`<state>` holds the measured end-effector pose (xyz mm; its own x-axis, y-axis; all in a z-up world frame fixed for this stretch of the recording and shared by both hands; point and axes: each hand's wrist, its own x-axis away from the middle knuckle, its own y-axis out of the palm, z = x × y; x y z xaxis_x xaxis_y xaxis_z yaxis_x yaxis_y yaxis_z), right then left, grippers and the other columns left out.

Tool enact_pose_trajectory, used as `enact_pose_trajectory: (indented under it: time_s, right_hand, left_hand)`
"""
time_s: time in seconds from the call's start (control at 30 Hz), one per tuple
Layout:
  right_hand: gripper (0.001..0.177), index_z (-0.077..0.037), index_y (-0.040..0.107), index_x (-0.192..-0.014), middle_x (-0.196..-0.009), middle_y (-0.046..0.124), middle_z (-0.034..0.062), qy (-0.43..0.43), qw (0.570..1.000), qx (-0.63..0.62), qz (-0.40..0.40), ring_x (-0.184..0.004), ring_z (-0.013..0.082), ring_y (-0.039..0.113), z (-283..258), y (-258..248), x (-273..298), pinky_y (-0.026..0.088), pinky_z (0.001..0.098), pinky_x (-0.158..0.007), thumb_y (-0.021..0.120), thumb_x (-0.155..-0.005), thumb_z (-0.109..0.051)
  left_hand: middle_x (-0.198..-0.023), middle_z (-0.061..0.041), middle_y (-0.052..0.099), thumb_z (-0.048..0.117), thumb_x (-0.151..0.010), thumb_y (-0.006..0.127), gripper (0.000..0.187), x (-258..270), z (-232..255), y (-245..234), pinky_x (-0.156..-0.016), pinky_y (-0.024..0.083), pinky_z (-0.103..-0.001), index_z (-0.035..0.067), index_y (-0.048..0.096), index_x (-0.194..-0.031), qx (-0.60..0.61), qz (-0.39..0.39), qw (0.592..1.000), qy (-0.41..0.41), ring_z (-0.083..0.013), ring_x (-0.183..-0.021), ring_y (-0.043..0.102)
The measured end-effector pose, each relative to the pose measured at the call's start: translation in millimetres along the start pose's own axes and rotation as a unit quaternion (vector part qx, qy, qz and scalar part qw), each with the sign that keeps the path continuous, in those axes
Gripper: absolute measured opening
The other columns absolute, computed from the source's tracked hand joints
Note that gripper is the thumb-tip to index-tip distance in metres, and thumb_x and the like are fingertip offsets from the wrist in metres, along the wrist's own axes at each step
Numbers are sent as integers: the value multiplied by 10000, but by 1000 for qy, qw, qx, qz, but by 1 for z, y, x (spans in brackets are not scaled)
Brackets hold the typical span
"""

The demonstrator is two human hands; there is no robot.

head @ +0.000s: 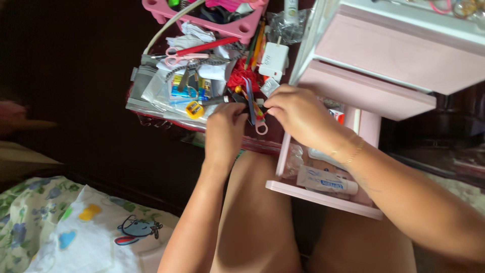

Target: The person sits on a bed and wipes the inside of a pink drawer with a cloth. They then pick up watches, earrings, rings, and other jewelry from a tray one at a time and place them into the drawer, arranging the items inside.

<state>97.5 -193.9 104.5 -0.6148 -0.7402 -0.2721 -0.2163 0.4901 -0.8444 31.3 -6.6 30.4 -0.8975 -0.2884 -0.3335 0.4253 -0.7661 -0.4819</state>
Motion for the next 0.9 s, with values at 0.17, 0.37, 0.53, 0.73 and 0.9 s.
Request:
enact_pose_trajectory:
  time_s: [0.17,0.37,0.53,0.73,0.9]
  right_hand:
    - [91,-4,737,-721,-877,702,81,-54,952,274,-122,-930,279,616,7,25,-17,503,397,-874,660,-730,-51]
    - [106,-31,723,-730,-803,674,102,-5,940,306,-151,-897,264,592,-20,34,4,479,396,-927,640,-777,-77]
    - [90,4,706,-745,-891,665,158,-5,958,280,-56,-961,318,607,-32,22,13,486,405,-979,645,-718,-56]
    - [76,8,703,-874,-1083,688,179,16,990,128,58,-1009,354,621,-43,2,36,516,437,-906,692,-822,-46]
    - [110,-11,703,-1000,-1109,709,130,100,990,12,100,-987,302,691,-37,-23,63,568,383,-841,711,-918,-84]
  left_hand:
    - [-1045,-202,711,2,-817,702,268,-26,-6,28,-776,556,-422,-8,729,-1084,40,-13,999,29,-376,-858,700]
    - [-1029,-158,702,76,-828,709,222,-60,-9,61,-797,560,-445,61,769,-1041,-123,-24,990,70,-375,-970,665]
    - [-1063,-102,649,344,-724,801,301,-70,-4,83,-816,512,-453,84,779,-874,-310,-49,948,42,-307,-1031,612]
    - [-1103,-73,634,326,-754,829,247,-71,-6,89,-852,478,-450,118,783,-879,-354,-43,933,43,-289,-1063,592]
    - [-1080,-65,641,336,-699,847,285,-64,8,74,-832,415,-514,124,765,-871,-308,-37,950,43,-298,-1042,587]
